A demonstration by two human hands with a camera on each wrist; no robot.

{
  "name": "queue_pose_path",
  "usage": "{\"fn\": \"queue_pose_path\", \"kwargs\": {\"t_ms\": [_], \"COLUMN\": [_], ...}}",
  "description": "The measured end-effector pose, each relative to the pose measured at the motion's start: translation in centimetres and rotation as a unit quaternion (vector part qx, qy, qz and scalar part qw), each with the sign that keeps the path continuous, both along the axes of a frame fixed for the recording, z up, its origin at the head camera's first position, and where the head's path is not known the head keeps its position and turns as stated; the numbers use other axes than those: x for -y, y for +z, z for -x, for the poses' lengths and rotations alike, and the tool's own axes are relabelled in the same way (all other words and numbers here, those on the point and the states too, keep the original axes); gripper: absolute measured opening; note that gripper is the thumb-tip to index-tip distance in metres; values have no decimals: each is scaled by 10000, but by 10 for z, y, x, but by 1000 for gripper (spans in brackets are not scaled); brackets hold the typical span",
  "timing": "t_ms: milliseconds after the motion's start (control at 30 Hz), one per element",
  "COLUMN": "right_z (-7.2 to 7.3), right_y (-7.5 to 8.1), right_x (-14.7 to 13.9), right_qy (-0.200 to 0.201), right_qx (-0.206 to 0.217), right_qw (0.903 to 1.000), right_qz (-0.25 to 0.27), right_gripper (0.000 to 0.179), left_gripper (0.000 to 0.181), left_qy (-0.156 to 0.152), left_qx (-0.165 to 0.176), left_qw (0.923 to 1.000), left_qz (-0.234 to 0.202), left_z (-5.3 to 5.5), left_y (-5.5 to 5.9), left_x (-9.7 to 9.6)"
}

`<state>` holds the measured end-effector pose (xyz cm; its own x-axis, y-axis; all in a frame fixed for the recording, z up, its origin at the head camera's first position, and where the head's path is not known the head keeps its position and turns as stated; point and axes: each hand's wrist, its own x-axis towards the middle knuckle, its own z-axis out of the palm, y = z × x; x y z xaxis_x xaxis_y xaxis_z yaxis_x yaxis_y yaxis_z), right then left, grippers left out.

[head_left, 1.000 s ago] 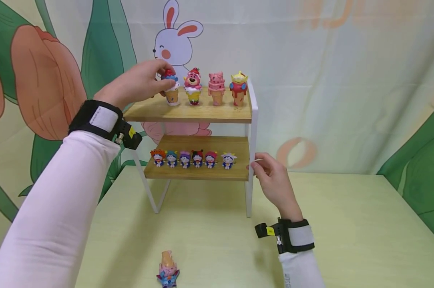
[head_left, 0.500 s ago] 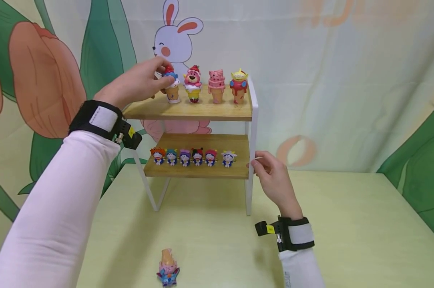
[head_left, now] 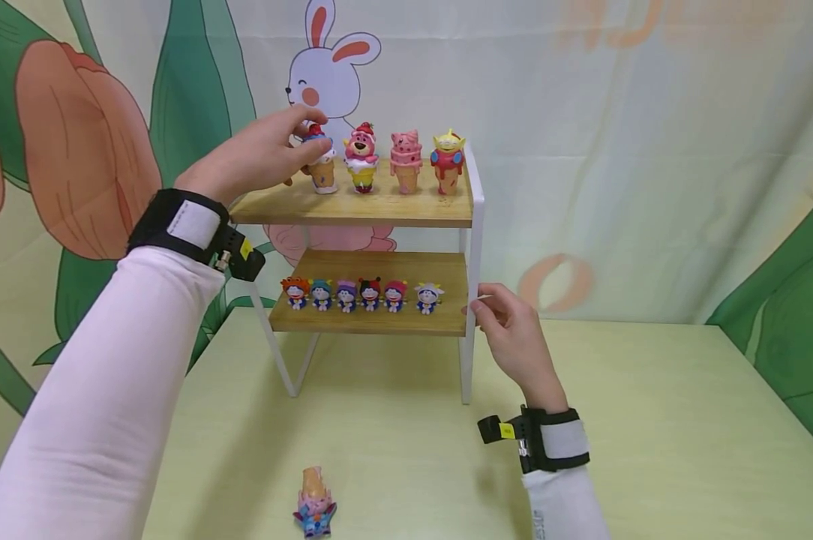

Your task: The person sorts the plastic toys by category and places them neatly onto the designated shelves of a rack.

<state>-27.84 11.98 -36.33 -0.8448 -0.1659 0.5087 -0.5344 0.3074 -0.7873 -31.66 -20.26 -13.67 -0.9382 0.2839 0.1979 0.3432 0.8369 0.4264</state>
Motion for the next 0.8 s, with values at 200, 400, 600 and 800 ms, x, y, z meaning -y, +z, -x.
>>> {"fn": "queue_pose_path", "kwargs": {"t_ms": [200, 400, 600, 800], "right_z": [-1, -2, -9, 0], "right_y": [1, -1, 7, 1], "right_x": [0, -1, 3, 0], "right_qy": [20, -8, -40, 13], "right_qx": [33, 72, 84, -11], "right_qw": [10000, 9999, 9999, 10000], "right_qz": [68, 122, 89, 52], "right_gripper": [22, 22, 21, 22], "left_gripper": [65, 66, 71, 67], "left_qy": [90, 119, 206, 313], "left_qx": [25, -23, -143, -819], "left_qw": [9999, 9998, 9995, 9958], "left_qz": [96, 137, 183, 277], "left_z": [-3, -4, -11, -34], "left_y": [0, -1, 0, -2], "left_x": [-1, 1, 7, 17]}}
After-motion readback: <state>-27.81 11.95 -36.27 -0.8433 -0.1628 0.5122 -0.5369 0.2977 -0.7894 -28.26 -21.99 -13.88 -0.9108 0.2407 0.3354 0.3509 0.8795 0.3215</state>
